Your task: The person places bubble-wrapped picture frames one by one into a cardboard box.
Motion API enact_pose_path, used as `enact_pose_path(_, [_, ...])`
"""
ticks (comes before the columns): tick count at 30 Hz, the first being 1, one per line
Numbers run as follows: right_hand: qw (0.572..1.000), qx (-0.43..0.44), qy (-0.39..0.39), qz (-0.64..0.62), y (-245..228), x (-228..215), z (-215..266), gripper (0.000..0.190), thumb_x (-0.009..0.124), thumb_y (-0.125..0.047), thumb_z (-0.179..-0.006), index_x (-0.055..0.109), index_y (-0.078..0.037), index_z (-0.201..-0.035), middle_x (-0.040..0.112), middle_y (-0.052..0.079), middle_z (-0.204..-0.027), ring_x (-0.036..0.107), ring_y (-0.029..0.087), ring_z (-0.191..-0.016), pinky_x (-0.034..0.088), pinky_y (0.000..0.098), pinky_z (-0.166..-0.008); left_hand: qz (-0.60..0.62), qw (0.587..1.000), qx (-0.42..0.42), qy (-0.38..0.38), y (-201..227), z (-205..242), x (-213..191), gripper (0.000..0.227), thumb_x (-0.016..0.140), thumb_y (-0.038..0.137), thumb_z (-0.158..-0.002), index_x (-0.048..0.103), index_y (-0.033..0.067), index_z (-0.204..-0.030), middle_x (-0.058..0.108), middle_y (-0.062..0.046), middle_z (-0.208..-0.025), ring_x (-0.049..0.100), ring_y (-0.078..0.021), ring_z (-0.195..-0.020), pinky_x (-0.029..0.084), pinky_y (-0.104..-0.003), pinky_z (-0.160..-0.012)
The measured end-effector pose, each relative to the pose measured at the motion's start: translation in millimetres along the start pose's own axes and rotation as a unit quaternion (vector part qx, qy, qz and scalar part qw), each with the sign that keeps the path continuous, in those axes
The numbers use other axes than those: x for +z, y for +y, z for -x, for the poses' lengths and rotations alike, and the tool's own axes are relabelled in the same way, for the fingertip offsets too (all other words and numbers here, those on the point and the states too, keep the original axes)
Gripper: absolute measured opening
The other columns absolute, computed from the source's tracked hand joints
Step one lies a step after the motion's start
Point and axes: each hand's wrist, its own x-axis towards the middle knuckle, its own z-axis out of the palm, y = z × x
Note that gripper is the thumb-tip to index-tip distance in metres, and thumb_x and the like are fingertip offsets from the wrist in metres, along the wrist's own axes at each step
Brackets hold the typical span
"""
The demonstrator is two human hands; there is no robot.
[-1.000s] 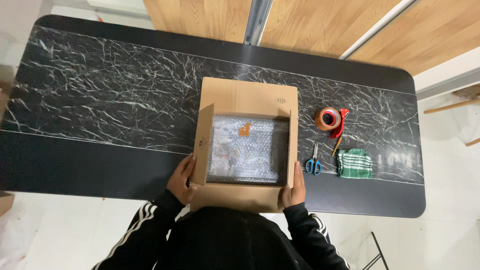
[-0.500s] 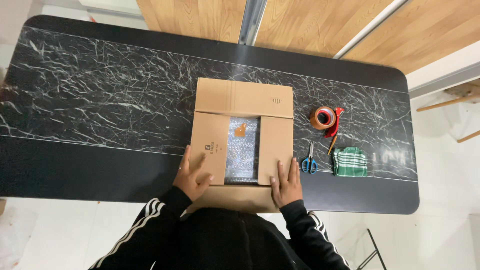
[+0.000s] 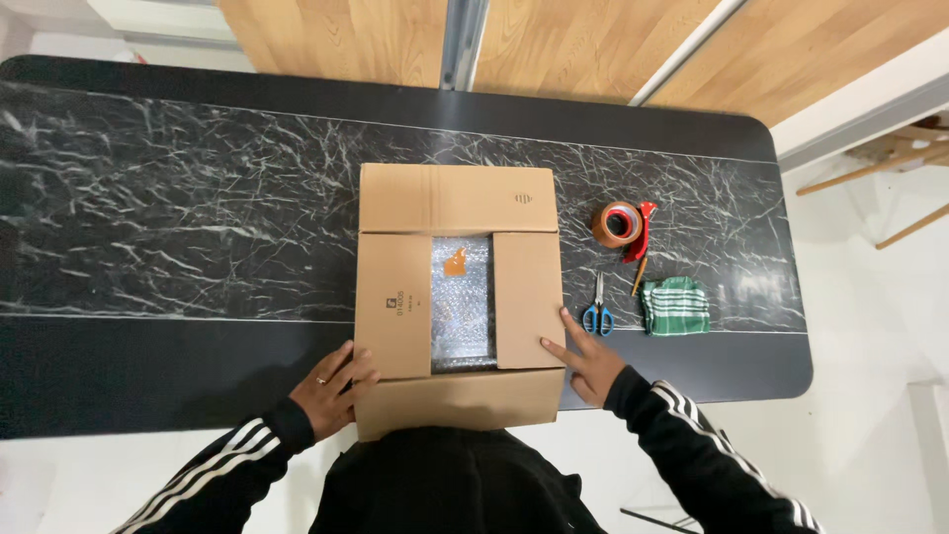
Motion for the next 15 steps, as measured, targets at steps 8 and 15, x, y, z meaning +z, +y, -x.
enact_pose_path(8, [0.988, -0.096, -0.071, 0.099, 14, 0, -3, 0.122, 0.097, -0.048, -0.084, 0.015, -0.031, -0.172, -0.009, 0.039, -0.174, 0.047, 0.062, -0.145, 0.058, 0.0593, -0.094, 0.144, 0.984, 0.044, 0.098, 1, -34, -40, 0.076, 0.06, 0.063, -0.102, 0.051, 0.0103, -0.156, 0.044, -0.025, -0.162, 0.045, -0.0551, -0.146, 0.048, -0.073, -0.116])
enact_pose_path(15, [0.999, -0.051, 0.006, -0.005, 18, 25, 6, 0.098, 0.081, -0.068, -0.079, 0.047, -0.029, -0.162, 0.005, 0.037, -0.174, 0.046, 0.053, -0.143, 0.048, 0.0529, -0.116, 0.171, 0.979, -0.071, 0.086, 15, -23, -33, 0.066, 0.071, 0.066, -0.088, 0.07, 0.0269, -0.142, 0.056, -0.01, -0.158, 0.05, -0.0547, -0.14, 0.045, -0.06, -0.112])
